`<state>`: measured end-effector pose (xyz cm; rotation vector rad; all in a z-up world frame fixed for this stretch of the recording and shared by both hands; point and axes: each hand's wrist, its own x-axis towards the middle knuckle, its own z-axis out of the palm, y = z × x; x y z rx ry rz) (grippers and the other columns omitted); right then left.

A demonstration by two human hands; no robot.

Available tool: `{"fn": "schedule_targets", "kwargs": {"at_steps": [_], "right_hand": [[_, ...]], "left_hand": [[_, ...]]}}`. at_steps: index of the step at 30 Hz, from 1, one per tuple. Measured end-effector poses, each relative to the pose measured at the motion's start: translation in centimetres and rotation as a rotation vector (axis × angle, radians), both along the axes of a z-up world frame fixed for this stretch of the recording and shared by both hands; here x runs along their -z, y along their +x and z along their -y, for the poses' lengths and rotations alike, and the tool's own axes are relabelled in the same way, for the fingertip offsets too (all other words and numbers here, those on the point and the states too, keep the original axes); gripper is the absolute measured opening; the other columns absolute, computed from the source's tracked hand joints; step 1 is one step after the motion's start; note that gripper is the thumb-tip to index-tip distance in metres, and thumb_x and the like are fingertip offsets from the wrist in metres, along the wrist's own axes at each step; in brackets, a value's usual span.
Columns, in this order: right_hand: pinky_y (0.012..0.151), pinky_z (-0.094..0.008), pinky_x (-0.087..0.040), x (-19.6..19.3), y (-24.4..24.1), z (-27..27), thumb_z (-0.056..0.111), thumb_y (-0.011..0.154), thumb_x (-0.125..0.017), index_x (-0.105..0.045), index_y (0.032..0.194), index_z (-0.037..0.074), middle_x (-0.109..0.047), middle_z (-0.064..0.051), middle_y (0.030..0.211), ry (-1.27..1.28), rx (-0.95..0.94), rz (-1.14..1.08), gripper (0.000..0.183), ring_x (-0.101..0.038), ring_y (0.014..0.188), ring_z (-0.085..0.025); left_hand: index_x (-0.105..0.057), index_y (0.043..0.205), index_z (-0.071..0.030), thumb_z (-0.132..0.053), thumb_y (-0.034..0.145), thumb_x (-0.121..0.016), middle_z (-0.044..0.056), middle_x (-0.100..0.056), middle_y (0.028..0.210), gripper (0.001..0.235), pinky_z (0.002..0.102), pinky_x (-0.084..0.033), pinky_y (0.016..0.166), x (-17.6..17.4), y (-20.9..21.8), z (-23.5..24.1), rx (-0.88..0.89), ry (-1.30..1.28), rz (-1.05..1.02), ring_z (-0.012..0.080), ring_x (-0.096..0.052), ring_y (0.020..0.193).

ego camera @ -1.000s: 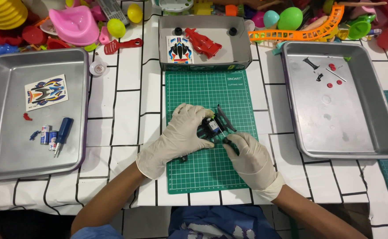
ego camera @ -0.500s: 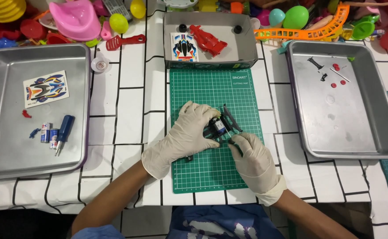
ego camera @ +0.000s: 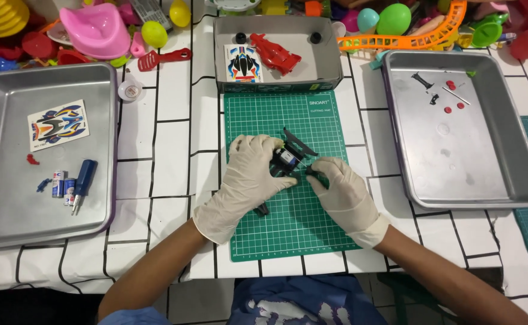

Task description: Assembling a mini 4WD toy car by installing the motor, gears, and chassis parts.

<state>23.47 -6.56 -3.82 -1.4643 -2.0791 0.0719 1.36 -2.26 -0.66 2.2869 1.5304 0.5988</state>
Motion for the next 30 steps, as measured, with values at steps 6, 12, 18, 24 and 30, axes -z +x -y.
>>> {"fn": "schedule_targets", "kwargs": {"at_steps": [6, 12, 18, 24, 30], "right_hand": [[0.086, -0.025, -0.061, -0.7, -1.4, -1.3, 0.022, 0.087, -0.08, -0.068, 0.11, 0.014, -0.064, 0.002, 0.104, 0.096, -0.062, 0.079, 0.027, -0.07, 0.101, -0.015], [0.084, -0.028, -0.061, -1.6, -0.9, -1.4, 0.02, 0.082, -0.086, -0.07, 0.108, 0.011, -0.067, -0.002, 0.097, 0.083, -0.102, -0.041, 0.032, -0.071, 0.096, -0.018], [0.081, -0.028, -0.059, -0.5, -0.4, -1.5, 0.028, 0.081, -0.089, -0.072, 0.109, 0.015, -0.067, 0.0, 0.094, 0.134, -0.063, 0.051, 0.036, -0.069, 0.092, -0.015], [0.068, -0.032, -0.059, -2.1, -0.8, -1.5, 0.021, 0.079, -0.089, -0.073, 0.105, 0.008, -0.066, -0.003, 0.084, 0.186, -0.093, 0.051, 0.033, -0.069, 0.08, -0.021], [0.059, -0.03, -0.055, -0.8, -0.6, -1.8, 0.019, 0.08, -0.087, -0.072, 0.1, 0.007, -0.06, 0.0, 0.073, 0.195, -0.109, 0.049, 0.028, -0.064, 0.067, -0.018]], "left_hand": [[-0.063, 0.119, -0.018, -0.055, 0.054, -0.092, 0.001, -0.063, 0.109, 0.08, 0.058, -0.034, 0.109, -0.5, -1.5, -1.1, -0.034, -0.033, 0.099, 0.0285, -0.061, 0.112], [-0.062, 0.122, -0.019, -0.051, 0.056, -0.092, 0.001, -0.063, 0.112, 0.079, 0.053, -0.032, 0.109, -0.2, -1.3, -0.7, -0.068, -0.009, 0.122, 0.0265, -0.06, 0.114], [-0.062, 0.123, -0.017, -0.047, 0.056, -0.093, 0.003, -0.064, 0.114, 0.079, 0.053, -0.033, 0.109, -1.0, -1.3, -0.3, -0.033, 0.02, 0.104, 0.028, -0.06, 0.115], [-0.062, 0.124, -0.016, -0.049, 0.058, -0.094, 0.002, -0.062, 0.115, 0.081, 0.054, -0.032, 0.11, -0.8, -1.3, -0.3, -0.009, 0.031, 0.074, 0.0262, -0.057, 0.118], [-0.061, 0.127, -0.014, -0.044, 0.057, -0.095, 0.004, -0.06, 0.112, 0.084, 0.054, -0.035, 0.11, 0.0, -1.4, -0.7, 0.021, 0.026, 0.061, 0.0294, -0.057, 0.117]]}}
